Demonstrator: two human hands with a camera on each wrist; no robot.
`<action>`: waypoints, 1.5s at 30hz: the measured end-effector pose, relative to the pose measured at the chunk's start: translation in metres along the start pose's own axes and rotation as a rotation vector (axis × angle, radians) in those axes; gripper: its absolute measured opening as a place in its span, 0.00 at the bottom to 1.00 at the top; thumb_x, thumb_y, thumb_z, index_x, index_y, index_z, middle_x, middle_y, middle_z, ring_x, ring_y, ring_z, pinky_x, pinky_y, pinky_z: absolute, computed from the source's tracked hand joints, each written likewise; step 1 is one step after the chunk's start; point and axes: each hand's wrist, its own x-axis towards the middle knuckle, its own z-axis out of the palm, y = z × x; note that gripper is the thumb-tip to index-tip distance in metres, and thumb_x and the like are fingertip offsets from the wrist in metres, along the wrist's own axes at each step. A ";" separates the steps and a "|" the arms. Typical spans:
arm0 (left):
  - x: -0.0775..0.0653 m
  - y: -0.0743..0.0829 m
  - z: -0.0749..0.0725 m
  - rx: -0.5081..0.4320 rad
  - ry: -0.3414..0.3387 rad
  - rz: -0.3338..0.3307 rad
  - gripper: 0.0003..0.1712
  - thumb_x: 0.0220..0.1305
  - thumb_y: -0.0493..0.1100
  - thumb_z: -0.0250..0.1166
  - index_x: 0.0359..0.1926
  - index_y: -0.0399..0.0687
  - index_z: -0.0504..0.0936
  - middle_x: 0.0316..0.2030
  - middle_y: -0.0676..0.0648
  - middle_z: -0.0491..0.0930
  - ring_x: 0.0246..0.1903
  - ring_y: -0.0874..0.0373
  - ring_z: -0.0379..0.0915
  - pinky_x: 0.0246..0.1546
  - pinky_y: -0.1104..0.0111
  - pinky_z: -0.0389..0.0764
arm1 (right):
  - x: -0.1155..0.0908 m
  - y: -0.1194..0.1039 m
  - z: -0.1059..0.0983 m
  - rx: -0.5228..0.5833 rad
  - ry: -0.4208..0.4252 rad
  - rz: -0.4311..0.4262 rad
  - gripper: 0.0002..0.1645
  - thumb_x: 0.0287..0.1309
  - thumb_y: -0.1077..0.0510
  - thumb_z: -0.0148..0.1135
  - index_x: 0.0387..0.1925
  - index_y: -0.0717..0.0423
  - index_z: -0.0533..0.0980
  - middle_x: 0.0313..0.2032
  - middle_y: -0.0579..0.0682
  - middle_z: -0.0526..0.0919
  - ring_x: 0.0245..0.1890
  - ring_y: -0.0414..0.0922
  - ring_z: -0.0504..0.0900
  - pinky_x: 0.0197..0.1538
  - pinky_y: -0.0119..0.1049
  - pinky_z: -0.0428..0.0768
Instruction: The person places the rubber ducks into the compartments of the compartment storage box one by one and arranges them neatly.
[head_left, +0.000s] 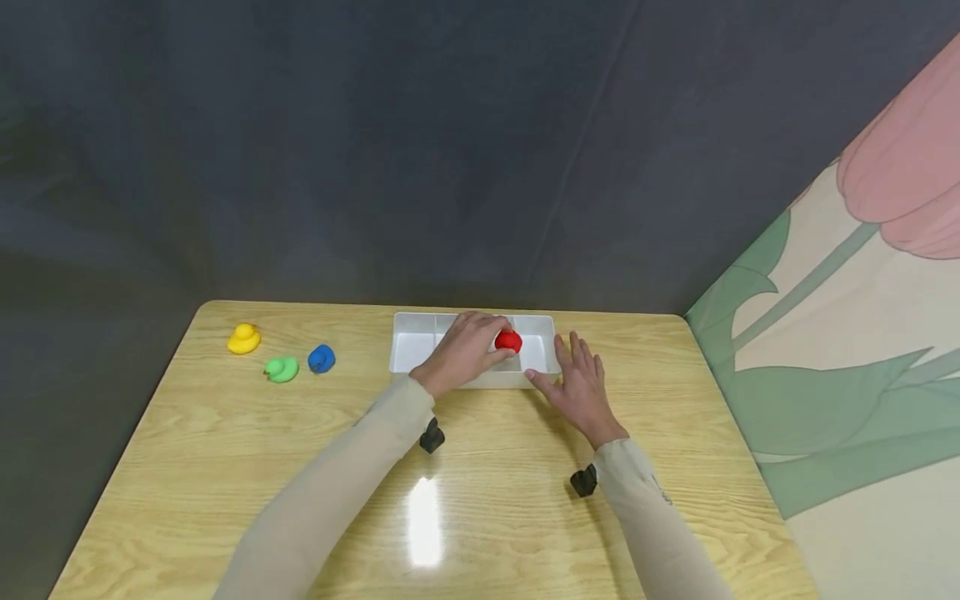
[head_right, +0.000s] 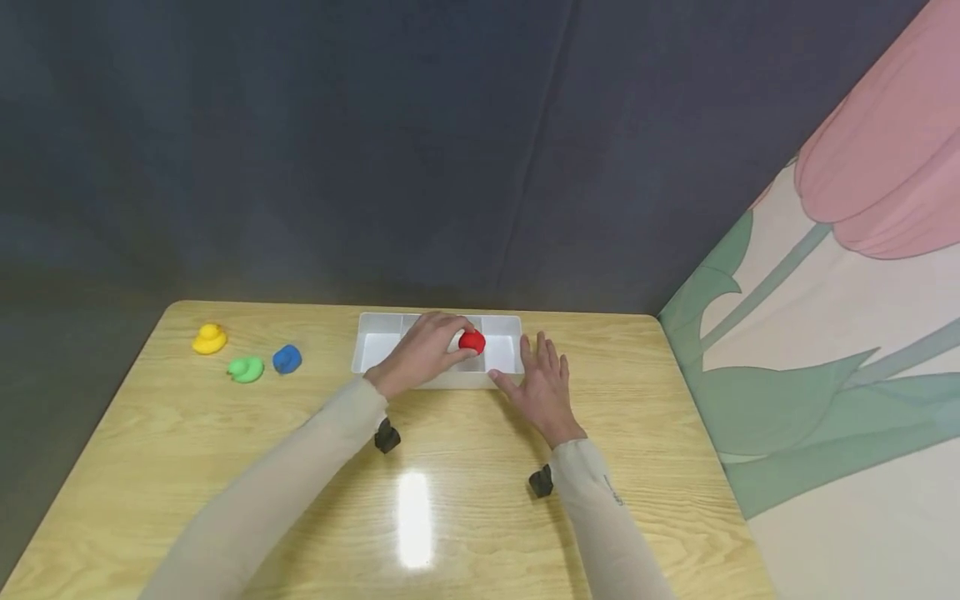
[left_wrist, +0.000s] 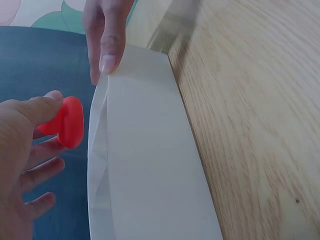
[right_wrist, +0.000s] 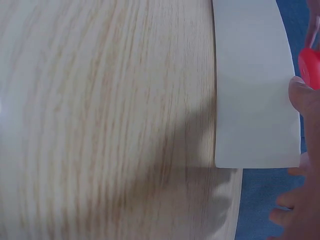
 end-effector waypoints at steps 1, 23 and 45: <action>0.002 0.002 0.001 0.000 -0.008 0.001 0.22 0.71 0.53 0.72 0.59 0.49 0.82 0.56 0.49 0.88 0.63 0.49 0.80 0.79 0.51 0.67 | 0.000 0.000 0.000 0.003 -0.001 -0.002 0.58 0.69 0.32 0.64 0.82 0.64 0.55 0.84 0.72 0.48 0.84 0.72 0.48 0.82 0.75 0.44; 0.036 0.026 0.022 0.037 -0.070 -0.006 0.23 0.73 0.56 0.70 0.61 0.49 0.82 0.55 0.50 0.88 0.65 0.51 0.79 0.81 0.54 0.64 | 0.000 0.002 0.001 0.014 -0.018 0.002 0.57 0.71 0.33 0.63 0.84 0.62 0.54 0.84 0.70 0.49 0.84 0.71 0.48 0.82 0.75 0.43; 0.043 0.018 0.043 0.040 -0.095 -0.028 0.21 0.73 0.56 0.70 0.59 0.50 0.81 0.56 0.49 0.88 0.67 0.49 0.76 0.82 0.46 0.60 | -0.002 -0.002 0.003 0.027 -0.012 0.008 0.57 0.71 0.30 0.61 0.84 0.60 0.54 0.84 0.69 0.51 0.84 0.70 0.50 0.82 0.75 0.45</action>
